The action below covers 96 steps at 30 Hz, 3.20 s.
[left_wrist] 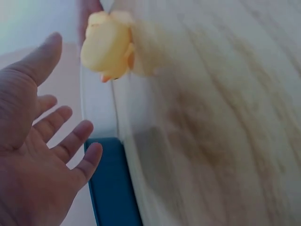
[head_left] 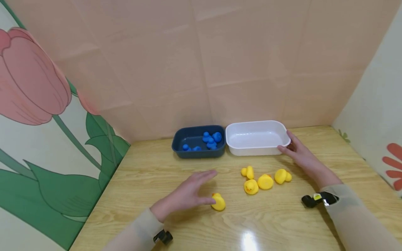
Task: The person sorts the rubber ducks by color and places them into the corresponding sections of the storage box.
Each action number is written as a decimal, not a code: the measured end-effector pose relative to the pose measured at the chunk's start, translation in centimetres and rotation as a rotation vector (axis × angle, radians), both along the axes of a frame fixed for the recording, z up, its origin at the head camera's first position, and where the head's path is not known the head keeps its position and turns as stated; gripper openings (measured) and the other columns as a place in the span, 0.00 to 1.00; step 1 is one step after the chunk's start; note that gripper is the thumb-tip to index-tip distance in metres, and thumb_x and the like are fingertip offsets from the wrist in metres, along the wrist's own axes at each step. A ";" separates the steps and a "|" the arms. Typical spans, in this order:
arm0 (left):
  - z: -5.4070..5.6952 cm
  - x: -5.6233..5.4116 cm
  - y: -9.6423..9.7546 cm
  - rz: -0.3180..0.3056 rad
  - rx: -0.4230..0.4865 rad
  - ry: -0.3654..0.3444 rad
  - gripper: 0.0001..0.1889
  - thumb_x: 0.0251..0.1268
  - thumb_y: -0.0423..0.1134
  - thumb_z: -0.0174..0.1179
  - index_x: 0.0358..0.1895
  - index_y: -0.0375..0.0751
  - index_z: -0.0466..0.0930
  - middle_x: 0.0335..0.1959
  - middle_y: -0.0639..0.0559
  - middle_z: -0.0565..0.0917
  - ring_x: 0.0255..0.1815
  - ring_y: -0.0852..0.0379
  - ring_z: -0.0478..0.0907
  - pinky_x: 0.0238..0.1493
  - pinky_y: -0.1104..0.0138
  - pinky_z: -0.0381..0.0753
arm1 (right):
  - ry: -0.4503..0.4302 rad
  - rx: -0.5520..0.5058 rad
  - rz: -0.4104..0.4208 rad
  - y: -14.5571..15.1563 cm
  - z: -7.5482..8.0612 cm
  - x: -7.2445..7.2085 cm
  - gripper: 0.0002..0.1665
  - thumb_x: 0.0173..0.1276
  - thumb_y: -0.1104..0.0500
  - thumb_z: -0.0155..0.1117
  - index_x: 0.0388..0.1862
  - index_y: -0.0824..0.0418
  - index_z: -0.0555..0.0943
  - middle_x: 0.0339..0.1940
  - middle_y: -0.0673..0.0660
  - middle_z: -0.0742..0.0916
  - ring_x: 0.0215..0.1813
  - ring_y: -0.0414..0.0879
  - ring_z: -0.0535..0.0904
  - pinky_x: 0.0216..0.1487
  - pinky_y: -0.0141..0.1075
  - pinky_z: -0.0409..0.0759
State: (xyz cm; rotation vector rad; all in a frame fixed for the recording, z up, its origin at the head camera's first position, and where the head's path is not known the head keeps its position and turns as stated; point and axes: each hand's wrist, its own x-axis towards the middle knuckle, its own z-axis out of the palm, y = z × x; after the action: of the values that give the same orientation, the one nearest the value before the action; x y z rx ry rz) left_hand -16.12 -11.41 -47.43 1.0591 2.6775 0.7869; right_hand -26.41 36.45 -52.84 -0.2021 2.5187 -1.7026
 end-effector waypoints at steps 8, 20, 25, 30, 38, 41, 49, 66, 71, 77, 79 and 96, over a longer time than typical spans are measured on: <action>-1.2 -0.1 0.0 -0.096 -0.058 0.008 0.51 0.69 0.58 0.77 0.90 0.52 0.61 0.87 0.58 0.65 0.84 0.53 0.66 0.82 0.52 0.66 | 0.006 0.011 -0.004 0.1 -0.1 -0.1 0.61 0.88 0.40 0.59 0.92 0.44 0.24 0.91 0.74 0.45 0.89 0.76 0.45 0.83 0.72 0.45; -2.1 0.2 -0.1 -0.166 -0.085 -0.049 0.48 0.71 0.59 0.75 0.89 0.57 0.62 0.85 0.61 0.68 0.84 0.56 0.65 0.83 0.54 0.66 | 0.002 0.015 -0.002 0.1 -0.1 0.0 0.60 0.89 0.41 0.58 0.92 0.45 0.23 0.91 0.76 0.45 0.89 0.76 0.44 0.82 0.73 0.45; -2.3 0.0 -0.1 -0.172 -0.095 -0.053 0.45 0.72 0.58 0.75 0.88 0.60 0.64 0.84 0.62 0.70 0.82 0.58 0.67 0.82 0.55 0.68 | 0.001 0.013 -0.004 0.2 -0.3 0.0 0.60 0.89 0.41 0.58 0.92 0.45 0.23 0.91 0.75 0.46 0.89 0.76 0.45 0.82 0.73 0.45; -2.5 -0.2 0.0 -0.196 -0.106 -0.030 0.40 0.75 0.55 0.74 0.86 0.58 0.69 0.81 0.64 0.74 0.80 0.60 0.69 0.80 0.56 0.70 | 0.001 0.029 -0.007 0.2 -0.3 0.0 0.61 0.89 0.40 0.58 0.92 0.45 0.23 0.91 0.75 0.45 0.89 0.76 0.45 0.82 0.74 0.45; -2.5 -0.3 0.1 -0.210 -0.092 0.004 0.32 0.75 0.50 0.75 0.80 0.59 0.78 0.75 0.67 0.79 0.76 0.62 0.71 0.78 0.59 0.71 | 0.001 0.012 0.003 0.1 -0.2 -0.1 0.60 0.89 0.41 0.58 0.91 0.45 0.23 0.91 0.75 0.45 0.89 0.76 0.44 0.82 0.73 0.44; -2.5 -0.3 0.1 -0.211 -0.093 0.017 0.29 0.76 0.49 0.74 0.77 0.59 0.81 0.73 0.66 0.80 0.75 0.63 0.72 0.78 0.60 0.72 | 0.002 0.016 0.003 0.2 -0.1 -0.1 0.60 0.89 0.41 0.58 0.91 0.46 0.23 0.91 0.76 0.45 0.89 0.76 0.44 0.82 0.73 0.44; -2.5 -0.3 0.3 -0.207 -0.093 0.027 0.26 0.76 0.50 0.73 0.74 0.59 0.83 0.70 0.68 0.83 0.72 0.64 0.74 0.76 0.61 0.73 | 0.005 0.023 0.000 0.2 -0.1 0.2 0.60 0.89 0.41 0.58 0.91 0.44 0.23 0.91 0.75 0.45 0.89 0.76 0.45 0.82 0.74 0.45; -1.0 -0.8 1.5 -0.007 -0.008 0.119 0.28 0.77 0.53 0.73 0.75 0.55 0.82 0.68 0.64 0.84 0.69 0.60 0.77 0.72 0.57 0.77 | 0.009 0.037 -0.003 0.2 0.1 0.2 0.60 0.89 0.40 0.58 0.92 0.45 0.23 0.91 0.76 0.46 0.88 0.77 0.46 0.81 0.75 0.47; -0.5 -1.4 2.6 0.105 0.038 0.144 0.28 0.76 0.51 0.74 0.76 0.55 0.81 0.70 0.62 0.84 0.69 0.58 0.78 0.70 0.54 0.80 | 0.010 0.047 -0.004 0.4 0.0 0.1 0.60 0.89 0.40 0.58 0.92 0.46 0.23 0.91 0.76 0.46 0.88 0.78 0.46 0.81 0.75 0.47; 0.5 -2.2 4.5 0.247 0.111 0.125 0.28 0.76 0.48 0.75 0.75 0.53 0.81 0.69 0.61 0.84 0.67 0.54 0.80 0.68 0.54 0.82 | 0.009 0.034 -0.004 0.3 -0.3 -0.1 0.61 0.88 0.39 0.59 0.92 0.44 0.23 0.91 0.75 0.46 0.88 0.77 0.46 0.81 0.74 0.47; 0.8 -2.7 5.1 0.284 0.130 0.137 0.28 0.75 0.48 0.75 0.75 0.53 0.81 0.68 0.61 0.85 0.65 0.53 0.80 0.66 0.55 0.82 | 0.008 0.041 -0.007 0.2 -0.3 0.0 0.61 0.88 0.38 0.59 0.92 0.44 0.24 0.91 0.74 0.46 0.88 0.77 0.46 0.81 0.75 0.48; 1.0 -7.9 9.5 0.392 0.190 0.289 0.29 0.75 0.50 0.76 0.75 0.53 0.82 0.72 0.56 0.85 0.68 0.48 0.77 0.71 0.49 0.74 | 0.010 0.024 -0.009 0.1 -0.2 0.2 0.61 0.88 0.39 0.60 0.92 0.44 0.24 0.91 0.75 0.47 0.89 0.76 0.46 0.82 0.74 0.46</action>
State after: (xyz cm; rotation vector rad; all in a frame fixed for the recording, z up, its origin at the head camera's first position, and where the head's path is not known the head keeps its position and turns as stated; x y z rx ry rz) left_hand -24.01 -1.88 -46.39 0.7358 3.1675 1.0425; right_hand -26.22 36.58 -53.09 -0.1983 2.5502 -1.6774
